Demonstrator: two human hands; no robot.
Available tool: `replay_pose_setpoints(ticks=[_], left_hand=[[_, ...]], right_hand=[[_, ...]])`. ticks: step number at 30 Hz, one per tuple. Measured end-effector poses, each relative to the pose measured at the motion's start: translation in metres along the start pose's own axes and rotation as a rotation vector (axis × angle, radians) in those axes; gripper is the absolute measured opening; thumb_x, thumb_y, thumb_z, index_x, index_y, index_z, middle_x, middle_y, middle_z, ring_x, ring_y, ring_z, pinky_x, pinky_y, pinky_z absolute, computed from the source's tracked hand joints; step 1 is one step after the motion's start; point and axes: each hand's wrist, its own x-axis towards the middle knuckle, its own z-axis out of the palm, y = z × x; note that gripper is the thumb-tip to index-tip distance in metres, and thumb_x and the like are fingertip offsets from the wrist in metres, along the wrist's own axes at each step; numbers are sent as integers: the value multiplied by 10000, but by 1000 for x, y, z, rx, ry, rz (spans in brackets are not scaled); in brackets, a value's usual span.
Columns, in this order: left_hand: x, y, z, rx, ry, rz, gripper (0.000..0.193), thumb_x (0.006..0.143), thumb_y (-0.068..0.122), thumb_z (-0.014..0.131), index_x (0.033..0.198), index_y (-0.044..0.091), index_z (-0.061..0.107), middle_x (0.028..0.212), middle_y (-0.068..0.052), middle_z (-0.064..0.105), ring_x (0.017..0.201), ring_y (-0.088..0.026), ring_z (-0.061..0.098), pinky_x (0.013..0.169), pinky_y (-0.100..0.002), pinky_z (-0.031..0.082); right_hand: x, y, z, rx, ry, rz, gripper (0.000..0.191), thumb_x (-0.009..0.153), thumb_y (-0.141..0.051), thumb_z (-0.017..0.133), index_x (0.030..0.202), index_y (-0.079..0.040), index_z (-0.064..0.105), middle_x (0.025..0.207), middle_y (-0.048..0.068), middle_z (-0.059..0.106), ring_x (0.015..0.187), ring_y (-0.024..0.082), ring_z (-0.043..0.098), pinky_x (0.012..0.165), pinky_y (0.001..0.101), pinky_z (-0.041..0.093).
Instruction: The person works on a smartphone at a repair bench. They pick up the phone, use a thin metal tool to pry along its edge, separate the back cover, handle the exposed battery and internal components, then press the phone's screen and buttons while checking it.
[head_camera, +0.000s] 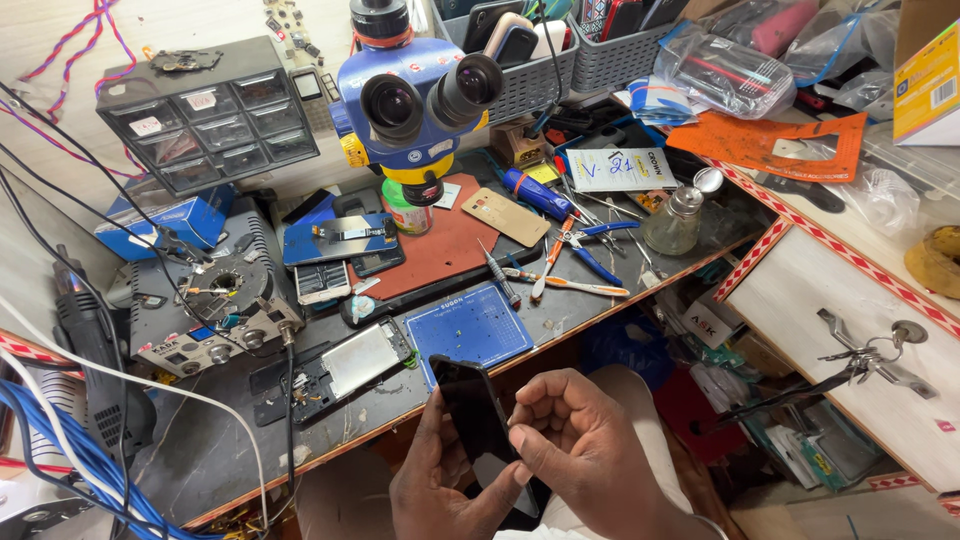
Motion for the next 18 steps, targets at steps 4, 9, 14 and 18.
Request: replay_pose_setpoints(ticks=[4,9,14,18], left_hand=[[-1,-7,-6,23,-34,134,1113,651,251,952,1506,-65,313,1259,-212,705,1172,-287,733,965,-415,621],[-1,-17,-9,-24,-41,16,1163,605,252,936,1557,-24,328,1209,-209,721,1121,-284,764,958,-424,625],[-1,-22,-7,-282,-42,-133,1156,626,181,933,1569,-1,290,1241,-260,654,1189,-313,713,1013,-478,561],[-4,-21,-7,-268,-41,-117,1154,638,177,927,1577,15,276,1289,-260,631,1247,-307,675,1011,-479,547]], right_hand=[[7,5,-10,213,-103,92,314,884,-53,767,1115,32,572,911,89,645,809,119,610,725,273,548],[1,5,-13,231,-106,131,292,859,-69,752,1091,10,593,943,105,688,825,135,669,745,286,580],[-9,0,-3,128,-97,74,190,877,-31,730,1033,55,662,981,108,703,877,126,688,796,286,584],[-18,-6,5,-176,-7,-70,139,815,-39,777,924,19,712,936,102,732,838,139,715,749,306,604]])
